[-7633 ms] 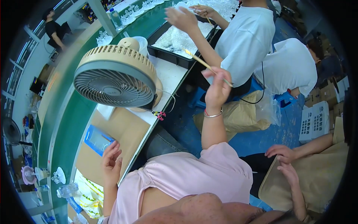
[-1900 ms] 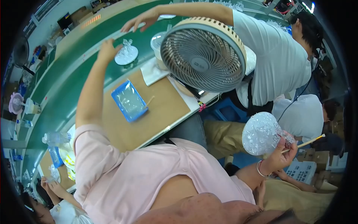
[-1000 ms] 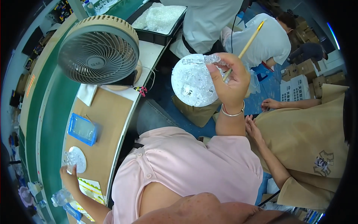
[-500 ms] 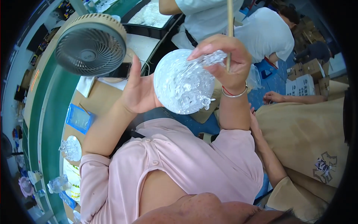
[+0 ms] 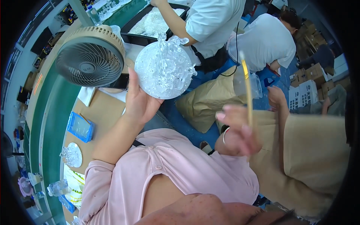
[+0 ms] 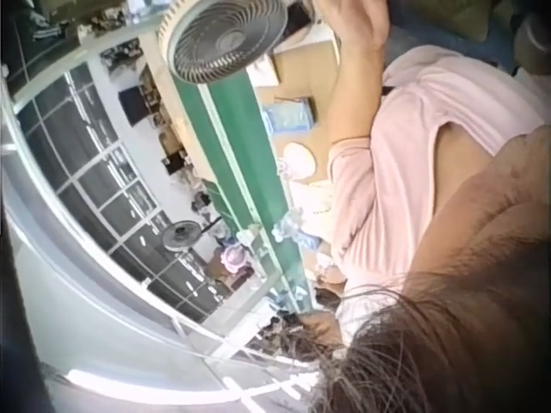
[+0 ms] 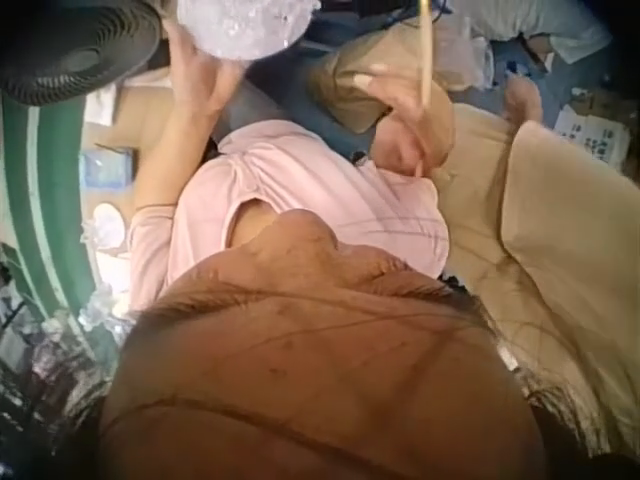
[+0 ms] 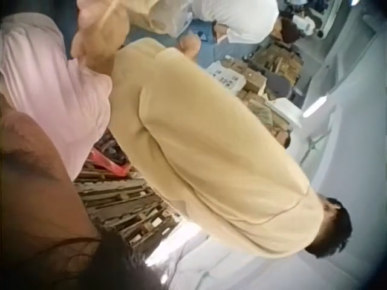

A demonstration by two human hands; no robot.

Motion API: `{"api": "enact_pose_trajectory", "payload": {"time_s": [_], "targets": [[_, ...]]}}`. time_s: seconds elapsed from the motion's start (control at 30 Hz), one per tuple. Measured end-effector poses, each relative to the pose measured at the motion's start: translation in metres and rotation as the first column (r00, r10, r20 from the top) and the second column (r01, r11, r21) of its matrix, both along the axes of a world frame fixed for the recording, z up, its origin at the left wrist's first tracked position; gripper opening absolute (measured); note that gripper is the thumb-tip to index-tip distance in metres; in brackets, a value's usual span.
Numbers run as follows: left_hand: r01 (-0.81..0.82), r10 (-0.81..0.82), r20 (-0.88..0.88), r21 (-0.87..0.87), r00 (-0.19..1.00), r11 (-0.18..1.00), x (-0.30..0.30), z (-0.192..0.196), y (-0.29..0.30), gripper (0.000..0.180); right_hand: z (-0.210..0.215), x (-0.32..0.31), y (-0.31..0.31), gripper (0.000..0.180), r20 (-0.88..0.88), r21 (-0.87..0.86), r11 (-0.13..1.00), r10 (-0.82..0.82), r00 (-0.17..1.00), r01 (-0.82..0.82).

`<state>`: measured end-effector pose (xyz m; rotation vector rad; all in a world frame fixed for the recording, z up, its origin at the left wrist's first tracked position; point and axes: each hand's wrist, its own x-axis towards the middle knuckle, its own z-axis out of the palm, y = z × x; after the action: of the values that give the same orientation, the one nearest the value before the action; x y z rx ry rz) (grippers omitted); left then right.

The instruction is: The recorder is applying glue to white decorative lighting components using a small brush at an assembly line.

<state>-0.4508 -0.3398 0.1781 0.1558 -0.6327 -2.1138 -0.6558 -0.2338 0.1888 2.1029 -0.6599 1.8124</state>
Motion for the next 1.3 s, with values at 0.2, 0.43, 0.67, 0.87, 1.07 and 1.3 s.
{"api": "enact_pose_trajectory", "payload": {"time_s": [0.2, 0.43, 0.67, 0.87, 1.07, 1.3], "targets": [[-0.048, 0.05, 0.033, -0.062, 0.998, 0.997, -0.001, 0.001, -0.003, 0.07, 0.022, -0.059, 0.042, 0.061, 0.062, -0.144, 0.871, -0.466, 0.882, 0.47], [-0.032, 0.032, -0.007, -0.082, 0.999, 0.996, -0.003, -0.002, 0.003, 0.071, 0.061, -0.084, 0.057, 0.053, 0.233, -0.429, 0.517, -0.729, 0.643, 0.741], [-0.073, 0.073, 0.006, -0.078, 0.997, 0.994, 0.003, -0.006, 0.007, 0.072, 0.028, -0.048, 0.056, 0.035, 0.2, -0.209, 0.865, -0.419, 0.886, 0.456], [-0.141, 0.144, 0.037, -0.065, 0.989, 0.988, 0.008, -0.017, 0.005, 0.065, 0.023, 0.01, 0.019, 0.028, -0.147, 0.204, 0.962, -0.151, 0.977, 0.179], [-0.146, 0.148, 0.019, -0.082, 0.989, 0.986, 0.009, -0.014, 0.003, 0.069, 0.053, -0.042, 0.029, 0.025, 0.339, -0.23, 0.862, -0.364, 0.867, 0.452], [-0.174, 0.173, -0.026, -0.005, 0.985, 0.985, 0.031, -0.02, 0.003, 0.069, 0.059, -0.004, 0.012, 0.033, -0.212, -0.004, 0.999, -0.048, 0.976, 0.048]]}}
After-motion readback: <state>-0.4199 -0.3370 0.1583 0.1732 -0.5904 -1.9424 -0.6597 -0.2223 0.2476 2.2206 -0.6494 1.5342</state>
